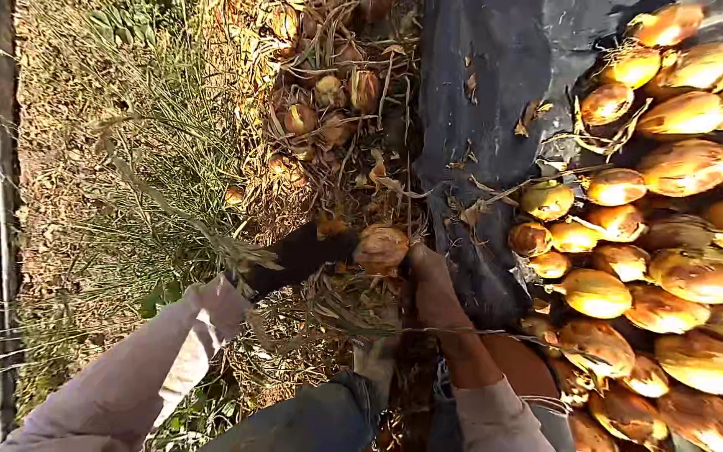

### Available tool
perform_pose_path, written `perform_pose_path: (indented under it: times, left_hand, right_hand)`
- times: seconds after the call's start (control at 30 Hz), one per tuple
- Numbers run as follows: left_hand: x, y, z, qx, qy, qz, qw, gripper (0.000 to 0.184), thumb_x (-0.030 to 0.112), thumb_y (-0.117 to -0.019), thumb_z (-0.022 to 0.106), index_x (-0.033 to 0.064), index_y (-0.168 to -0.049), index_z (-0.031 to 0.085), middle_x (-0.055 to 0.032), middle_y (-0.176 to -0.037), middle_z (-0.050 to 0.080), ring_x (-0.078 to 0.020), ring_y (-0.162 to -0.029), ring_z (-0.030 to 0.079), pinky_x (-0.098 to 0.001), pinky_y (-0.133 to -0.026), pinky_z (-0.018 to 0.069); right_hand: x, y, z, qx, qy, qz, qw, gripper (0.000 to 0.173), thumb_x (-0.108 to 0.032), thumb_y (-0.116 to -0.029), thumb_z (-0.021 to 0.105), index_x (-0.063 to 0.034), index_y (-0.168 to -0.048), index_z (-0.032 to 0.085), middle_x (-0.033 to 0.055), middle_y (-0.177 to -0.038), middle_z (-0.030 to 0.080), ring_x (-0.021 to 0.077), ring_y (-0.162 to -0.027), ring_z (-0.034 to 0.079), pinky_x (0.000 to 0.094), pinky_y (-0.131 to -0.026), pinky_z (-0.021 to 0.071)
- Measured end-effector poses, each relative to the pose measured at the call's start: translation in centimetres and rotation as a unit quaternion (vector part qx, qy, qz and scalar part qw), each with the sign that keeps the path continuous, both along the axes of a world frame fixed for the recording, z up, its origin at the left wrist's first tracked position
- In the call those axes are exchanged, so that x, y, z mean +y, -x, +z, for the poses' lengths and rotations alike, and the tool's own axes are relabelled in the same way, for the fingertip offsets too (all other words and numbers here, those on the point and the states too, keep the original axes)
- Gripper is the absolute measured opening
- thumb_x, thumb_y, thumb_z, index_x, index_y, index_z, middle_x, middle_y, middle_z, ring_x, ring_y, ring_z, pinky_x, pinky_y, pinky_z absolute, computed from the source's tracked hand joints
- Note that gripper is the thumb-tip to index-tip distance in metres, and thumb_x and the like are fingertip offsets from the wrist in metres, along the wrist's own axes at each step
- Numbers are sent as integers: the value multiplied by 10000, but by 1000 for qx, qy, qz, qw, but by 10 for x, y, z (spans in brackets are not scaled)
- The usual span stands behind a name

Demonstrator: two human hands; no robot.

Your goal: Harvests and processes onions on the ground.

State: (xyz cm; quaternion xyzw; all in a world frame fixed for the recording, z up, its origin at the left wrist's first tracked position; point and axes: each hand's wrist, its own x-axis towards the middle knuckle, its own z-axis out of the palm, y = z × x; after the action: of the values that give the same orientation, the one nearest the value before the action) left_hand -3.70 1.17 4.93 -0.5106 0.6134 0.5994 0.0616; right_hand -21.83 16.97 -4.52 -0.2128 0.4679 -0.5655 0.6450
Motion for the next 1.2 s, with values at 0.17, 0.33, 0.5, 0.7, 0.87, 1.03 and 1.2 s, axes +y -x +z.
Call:
perform_pose_path:
  times: [0.17, 0.33, 0.5, 0.7, 0.87, 1.03, 1.2]
  left_hand:
    - [-18, 22, 32, -36, 149, -114, 982, 20, 113, -933, 706, 95, -926, 701, 58, -789, 672, 5, -713, 628, -193, -678, 552]
    - [-57, 24, 8, -42, 428, -241, 870, 405, 440, -990, 648, 59, -871, 711, -70, -813, 696, -169, -783, 682, -419, -734, 562]
    - [-15, 34, 3, 11, 301, -388, 871, 176, 218, -927, 720, 42, -921, 725, -81, -893, 703, -193, -856, 686, -404, -765, 577]
    - [2, 33, -25, -58, 278, -427, 858, 238, 135, -809, 744, 95, -1043, 757, -115, -944, 745, -331, -917, 710, -605, -792, 546]
    - [-43, -27, -76, -384, 227, -363, 818, 298, 376, -978, 601, 128, -1073, 737, -170, -1035, 724, -407, -1017, 692, -682, -794, 536]
    - [-1, -132, -106, -487, 75, -306, 815, 475, 302, -1075, 521, 138, -1518, 476, -244, -1366, 615, -490, -1183, 624, -718, -938, 478]
    - [12, -148, -117, -516, 131, -272, 802, 450, 336, -1053, 537, 143, -1460, 539, -233, -1251, 671, -465, -1101, 663, -686, -876, 519]
  right_hand:
    - [2, -8, -15, 23, 4, 32, 999, 508, -628, -1002, 472, -176, -834, 632, -29, -552, 433, 68, -400, 362, 232, -360, 333]
    - [2, -8, -18, 23, -51, 39, 998, 526, -594, -1041, 399, -183, -765, 578, -16, -520, 419, 89, -367, 339, 243, -344, 308]
    - [-2, -13, -30, 84, -99, 56, 990, 693, -832, -875, 475, -185, -1071, 633, -14, -608, 486, 113, -433, 440, 300, -383, 414]
    - [-11, -21, -30, 253, 20, -63, 965, 423, -479, -866, 772, -131, -1098, 707, -34, -937, 735, 50, -858, 705, 343, -792, 618]
    - [2, 42, -23, 187, 22, -229, 955, 266, -532, -1000, 592, -270, -1043, 578, -134, -735, 541, 14, -558, 503, 218, -492, 462]
    - [4, 74, -25, 174, 2, -288, 942, 500, -600, -1071, 229, -261, -816, 494, -117, -548, 442, 52, -395, 423, 252, -361, 412]
    - [-10, 32, -48, 253, -19, -146, 956, 547, -650, -1042, 324, -160, -920, 536, -51, -614, 443, 98, -447, 437, 321, -411, 434]
